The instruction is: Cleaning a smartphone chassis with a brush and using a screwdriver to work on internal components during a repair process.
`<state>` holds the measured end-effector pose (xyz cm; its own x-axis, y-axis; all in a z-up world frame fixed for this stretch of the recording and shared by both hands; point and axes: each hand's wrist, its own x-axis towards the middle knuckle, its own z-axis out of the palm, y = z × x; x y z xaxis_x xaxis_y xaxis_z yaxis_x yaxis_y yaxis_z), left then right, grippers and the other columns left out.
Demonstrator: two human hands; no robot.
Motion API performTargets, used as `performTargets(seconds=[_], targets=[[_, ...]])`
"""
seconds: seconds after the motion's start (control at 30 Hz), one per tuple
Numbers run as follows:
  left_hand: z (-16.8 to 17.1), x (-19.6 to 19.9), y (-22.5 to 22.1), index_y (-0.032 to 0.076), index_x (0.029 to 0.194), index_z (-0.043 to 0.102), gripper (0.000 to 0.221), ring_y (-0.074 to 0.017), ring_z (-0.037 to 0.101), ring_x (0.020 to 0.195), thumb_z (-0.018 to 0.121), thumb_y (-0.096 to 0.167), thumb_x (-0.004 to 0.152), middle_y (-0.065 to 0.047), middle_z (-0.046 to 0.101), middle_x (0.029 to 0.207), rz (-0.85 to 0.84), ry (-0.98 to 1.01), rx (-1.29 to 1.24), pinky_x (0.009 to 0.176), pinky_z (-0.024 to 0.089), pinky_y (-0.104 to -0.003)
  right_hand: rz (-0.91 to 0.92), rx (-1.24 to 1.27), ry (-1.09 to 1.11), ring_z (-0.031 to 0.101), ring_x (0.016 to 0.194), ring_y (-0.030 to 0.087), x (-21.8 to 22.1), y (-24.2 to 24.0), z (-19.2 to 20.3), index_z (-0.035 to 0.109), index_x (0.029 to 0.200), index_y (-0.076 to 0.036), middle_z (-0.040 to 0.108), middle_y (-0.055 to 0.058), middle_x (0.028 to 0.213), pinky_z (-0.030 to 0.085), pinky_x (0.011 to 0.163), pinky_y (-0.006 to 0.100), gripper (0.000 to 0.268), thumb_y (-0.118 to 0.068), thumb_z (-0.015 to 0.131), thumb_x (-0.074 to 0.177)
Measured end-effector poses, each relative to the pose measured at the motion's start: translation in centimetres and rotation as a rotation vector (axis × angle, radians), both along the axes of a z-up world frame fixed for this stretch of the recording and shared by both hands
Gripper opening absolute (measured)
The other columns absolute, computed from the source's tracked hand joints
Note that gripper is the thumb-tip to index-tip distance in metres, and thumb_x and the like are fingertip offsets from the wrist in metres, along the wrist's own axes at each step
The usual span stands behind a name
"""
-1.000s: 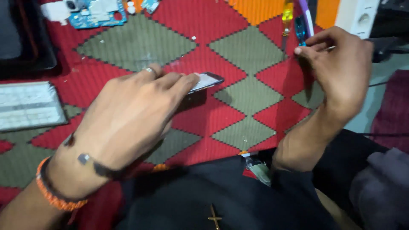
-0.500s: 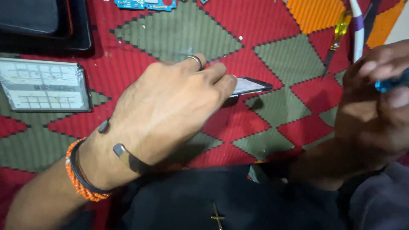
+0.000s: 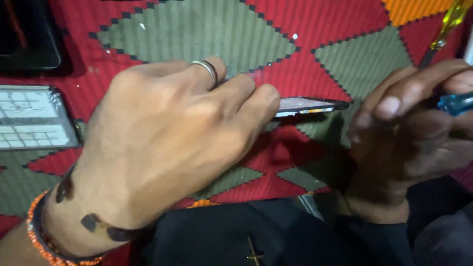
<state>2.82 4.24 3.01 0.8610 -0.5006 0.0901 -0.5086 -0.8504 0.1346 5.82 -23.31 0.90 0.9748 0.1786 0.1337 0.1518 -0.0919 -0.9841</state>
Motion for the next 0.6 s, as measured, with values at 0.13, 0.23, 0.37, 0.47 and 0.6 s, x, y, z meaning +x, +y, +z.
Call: performTargets(seconds=[0.13, 0.23, 0.37, 0.47, 0.6], targets=[[-0.8, -0.1, -0.4, 0.028, 0.080, 0.049, 0.040, -0.0145, 0.049, 0.061, 0.068, 0.005, 0.106, 0.010, 0.046, 0.066, -0.016, 0.039, 0.005, 0.051, 0.039, -0.030, 0.015, -0.118, -0.165, 0.049, 0.069, 0.030, -0.1, 0.9, -1.0, 0.042, 0.118, -0.009, 0.044, 0.019, 0.094, 0.053, 0.063, 0.040, 0.017, -0.024, 0.051, 0.117], [-1.2, -0.1, -0.5, 0.028, 0.080, 0.049, 0.039, -0.0145, 0.049, 0.061, 0.068, 0.005, 0.106, 0.010, 0.045, 0.066, -0.025, 0.071, 0.006, 0.051, 0.039, -0.030, -0.130, -0.233, -0.227, 0.052, 0.069, 0.032, -0.6, 1.7, -1.4, 0.040, 0.093, -0.004, 0.048, 0.019, 0.087, 0.045, 0.062, 0.041, 0.034, -0.025, 0.053, 0.116], [-1.6, 0.0, -0.7, 0.028, 0.081, 0.048, 0.038, -0.0146, 0.049, 0.061, 0.067, 0.005, 0.105, 0.010, 0.045, 0.065, -0.040, 0.097, 0.006, 0.051, 0.039, -0.030, -0.171, -0.372, -0.280, 0.055, 0.067, 0.035, -0.3, 2.0, -1.4, 0.042, 0.076, 0.003, 0.049, 0.024, 0.078, 0.039, 0.066, 0.043, 0.056, -0.036, 0.045, 0.116], [-1.7, 0.2, -0.7, 0.028, 0.081, 0.048, 0.038, -0.0147, 0.049, 0.060, 0.067, 0.006, 0.105, 0.010, 0.045, 0.065, -0.046, 0.104, 0.005, 0.051, 0.039, -0.031, -0.131, -0.271, -0.305, 0.052, 0.067, 0.036, -0.1, 1.0, -1.9, 0.039, 0.073, 0.000, 0.047, 0.022, 0.079, 0.040, 0.063, 0.040, 0.046, -0.018, 0.050, 0.113], [-1.4, 0.4, -0.5, 0.028, 0.081, 0.048, 0.037, -0.0148, 0.049, 0.060, 0.066, 0.006, 0.104, 0.010, 0.045, 0.065, -0.040, 0.101, 0.004, 0.051, 0.039, -0.031, -0.110, -0.356, -0.274, 0.051, 0.067, 0.035, -0.1, 1.7, -1.0, 0.042, 0.073, 0.005, 0.048, 0.026, 0.078, 0.037, 0.067, 0.043, 0.058, -0.034, 0.047, 0.116]])
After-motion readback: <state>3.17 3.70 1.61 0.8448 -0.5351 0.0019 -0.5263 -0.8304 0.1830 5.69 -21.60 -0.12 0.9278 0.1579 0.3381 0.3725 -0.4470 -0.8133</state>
